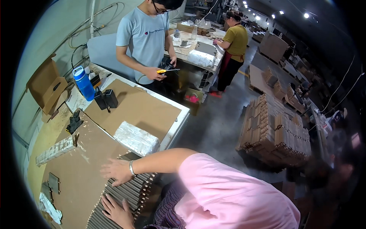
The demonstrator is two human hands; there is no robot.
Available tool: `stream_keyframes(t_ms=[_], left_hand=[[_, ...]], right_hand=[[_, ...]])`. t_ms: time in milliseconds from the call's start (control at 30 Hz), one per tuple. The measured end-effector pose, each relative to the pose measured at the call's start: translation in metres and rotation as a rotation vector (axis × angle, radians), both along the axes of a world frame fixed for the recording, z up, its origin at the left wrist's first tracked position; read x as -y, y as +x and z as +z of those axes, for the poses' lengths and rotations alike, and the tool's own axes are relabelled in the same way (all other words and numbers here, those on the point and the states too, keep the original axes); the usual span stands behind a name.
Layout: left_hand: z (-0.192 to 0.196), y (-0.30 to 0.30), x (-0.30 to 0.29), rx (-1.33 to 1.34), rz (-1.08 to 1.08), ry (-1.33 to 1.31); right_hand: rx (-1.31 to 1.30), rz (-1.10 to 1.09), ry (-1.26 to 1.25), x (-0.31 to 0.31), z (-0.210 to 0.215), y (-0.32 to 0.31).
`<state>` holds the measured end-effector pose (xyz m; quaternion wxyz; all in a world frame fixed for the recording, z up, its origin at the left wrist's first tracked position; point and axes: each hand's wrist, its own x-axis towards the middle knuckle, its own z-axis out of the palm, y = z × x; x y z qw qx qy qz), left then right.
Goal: The person picks up a wooden tile from a stack, places it on a table, and then uses a sanding block to sand a long row of assembled wooden slats.
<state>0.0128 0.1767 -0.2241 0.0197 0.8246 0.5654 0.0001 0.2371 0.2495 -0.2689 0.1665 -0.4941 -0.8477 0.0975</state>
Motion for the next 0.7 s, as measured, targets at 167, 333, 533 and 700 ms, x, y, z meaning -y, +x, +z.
stream_keyframes(t_ms=[167,333,533,700], left_hand=[[-0.01,-0.01,-0.002,-0.02,0.004,0.022],[-0.022,-0.013,-0.007,0.041,-0.035,0.074],[-0.032,-0.015,-0.01,0.041,-0.015,0.097],[-0.033,-0.02,-0.011,0.018,-0.005,0.114]], right_hand=[[0.002,0.004,-0.126,-0.005,0.0,-0.007],[-0.087,0.058,0.094,-0.018,-0.001,-0.016],[-0.067,0.127,0.1,-0.008,-0.013,-0.053],[-0.074,0.114,0.169,-0.013,-0.02,-0.059]])
